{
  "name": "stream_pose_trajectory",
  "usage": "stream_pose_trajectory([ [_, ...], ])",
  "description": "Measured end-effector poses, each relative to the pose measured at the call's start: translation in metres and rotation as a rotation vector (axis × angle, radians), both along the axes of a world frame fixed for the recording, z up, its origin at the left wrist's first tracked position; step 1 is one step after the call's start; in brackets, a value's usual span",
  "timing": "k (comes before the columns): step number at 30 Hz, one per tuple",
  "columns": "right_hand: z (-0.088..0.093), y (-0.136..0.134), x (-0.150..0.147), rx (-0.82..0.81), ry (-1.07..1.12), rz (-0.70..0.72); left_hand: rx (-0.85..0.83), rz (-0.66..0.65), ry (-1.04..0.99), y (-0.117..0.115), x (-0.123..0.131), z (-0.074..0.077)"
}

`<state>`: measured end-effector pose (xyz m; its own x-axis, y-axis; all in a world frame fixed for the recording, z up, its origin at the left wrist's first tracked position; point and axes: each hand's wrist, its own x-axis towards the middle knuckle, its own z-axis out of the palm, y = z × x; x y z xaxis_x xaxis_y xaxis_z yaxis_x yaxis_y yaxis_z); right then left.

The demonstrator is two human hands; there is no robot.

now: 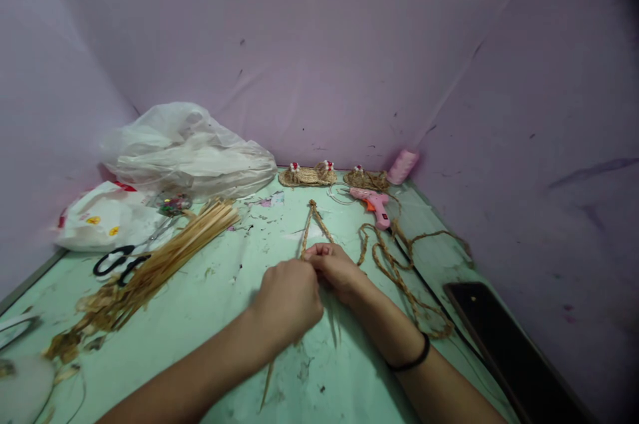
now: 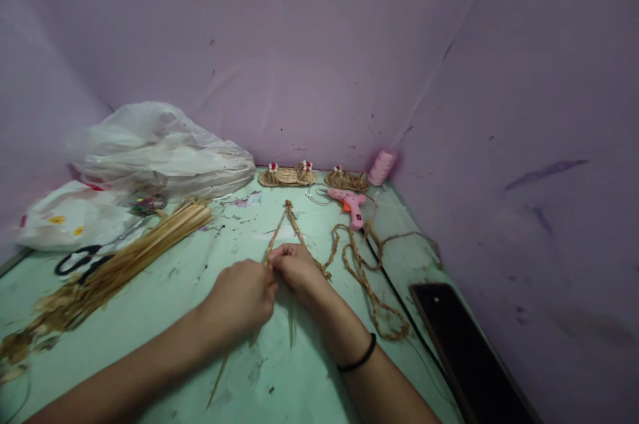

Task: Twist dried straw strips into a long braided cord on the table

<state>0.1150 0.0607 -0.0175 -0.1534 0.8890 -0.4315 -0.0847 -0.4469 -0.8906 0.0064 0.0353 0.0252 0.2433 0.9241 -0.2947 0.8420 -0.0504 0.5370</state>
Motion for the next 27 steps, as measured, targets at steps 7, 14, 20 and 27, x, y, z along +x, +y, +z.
stream_pose_trajectory([
  [7, -0.001, 0.001, 0.003, 0.070, 0.066, 0.082, -0.389, 0.178, -0.455, 0.041, -0.024, -0.001],
  [14, -0.006, 0.007, 0.011, 0.302, -0.194, 0.215, -0.551, 0.236, -0.617, 0.049, -0.025, -0.023],
  [20, 0.010, -0.002, 0.014, 0.620, -0.945, 0.345, -0.316, 0.207, -0.516, 0.048, -0.019, -0.034],
  [27, 0.022, -0.007, 0.010, 0.345, -1.027, 0.264, -0.222, 0.176, -0.420, 0.044, -0.014, -0.037],
])
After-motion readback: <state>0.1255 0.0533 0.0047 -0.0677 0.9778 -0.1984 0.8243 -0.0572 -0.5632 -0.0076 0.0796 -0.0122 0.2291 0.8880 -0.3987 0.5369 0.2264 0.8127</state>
